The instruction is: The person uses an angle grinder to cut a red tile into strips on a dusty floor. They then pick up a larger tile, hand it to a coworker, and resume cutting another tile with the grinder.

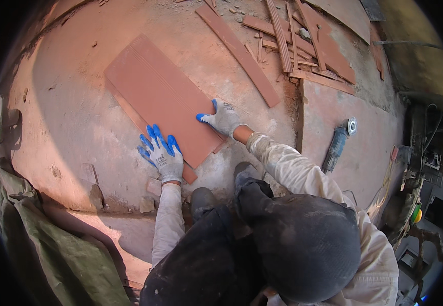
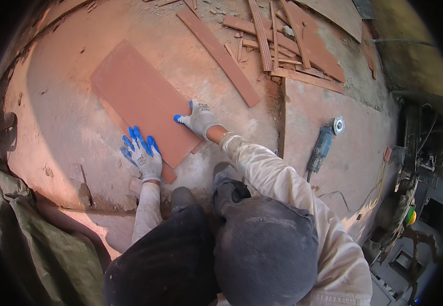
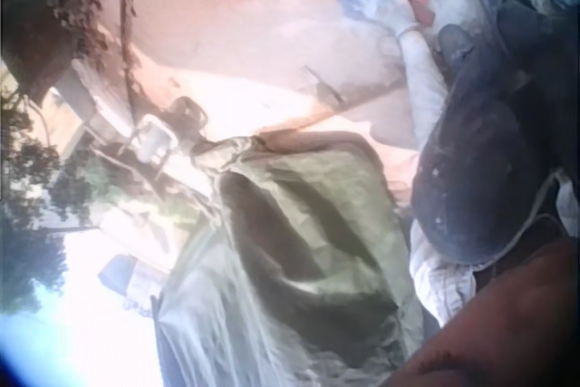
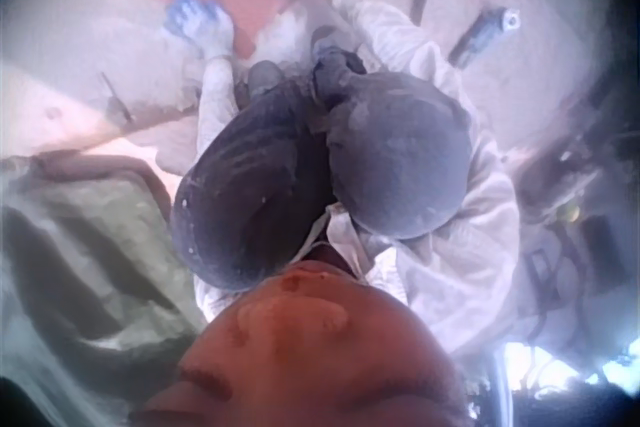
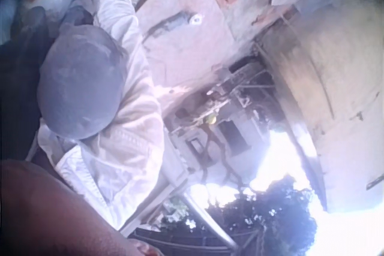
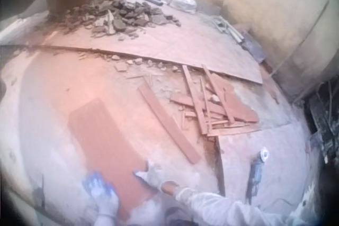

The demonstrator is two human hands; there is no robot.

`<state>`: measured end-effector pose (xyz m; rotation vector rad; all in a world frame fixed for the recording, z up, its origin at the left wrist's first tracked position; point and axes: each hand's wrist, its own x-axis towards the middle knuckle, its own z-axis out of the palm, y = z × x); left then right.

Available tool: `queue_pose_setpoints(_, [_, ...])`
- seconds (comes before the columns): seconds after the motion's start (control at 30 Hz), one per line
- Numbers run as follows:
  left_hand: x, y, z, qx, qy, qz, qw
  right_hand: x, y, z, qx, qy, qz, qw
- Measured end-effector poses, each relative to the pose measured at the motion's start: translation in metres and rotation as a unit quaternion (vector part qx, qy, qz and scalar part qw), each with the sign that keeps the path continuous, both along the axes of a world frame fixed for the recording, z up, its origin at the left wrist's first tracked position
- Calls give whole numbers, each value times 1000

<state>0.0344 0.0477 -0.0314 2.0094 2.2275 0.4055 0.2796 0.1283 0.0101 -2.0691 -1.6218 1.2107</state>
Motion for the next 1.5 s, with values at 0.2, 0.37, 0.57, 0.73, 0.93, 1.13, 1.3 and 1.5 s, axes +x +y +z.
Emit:
queue_pose_setpoints(0.2, [5, 0, 6, -17, 7, 1, 1000, 6, 11, 13, -41, 41, -20, 998])
queue_pose_setpoints(0.37, [6, 3, 8, -27, 61, -26, 997, 3, 2, 18, -12, 12, -35, 999])
queue_pose_setpoints(0.57, [8, 5, 6, -38, 56, -24, 997, -3, -6, 2, 74, -58, -16, 995])
queue_pose_setpoints(0.73, [14, 8, 26, -39, 56, -36, 997, 1, -8, -4, 177, -99, 25, 979])
queue_pose_setpoints(0.93, [34, 50, 57, -145, 114, -66, 981, 10, 0, -7, 131, -41, 30, 990])
queue_pose_setpoints(1.13, [27, 122, 38, -6, 18, -61, 998, 8, 2, 7, 97, -39, 42, 994])
queue_pose_setpoints(1.3, [15, 139, 38, -57, -4, -75, 996, -1, 27, 37, 171, -130, 140, 967])
queue_pose_setpoints(1.5, [-3, 161, 33, -51, -9, -62, 997, -39, 115, 36, 315, -115, 209, 919])
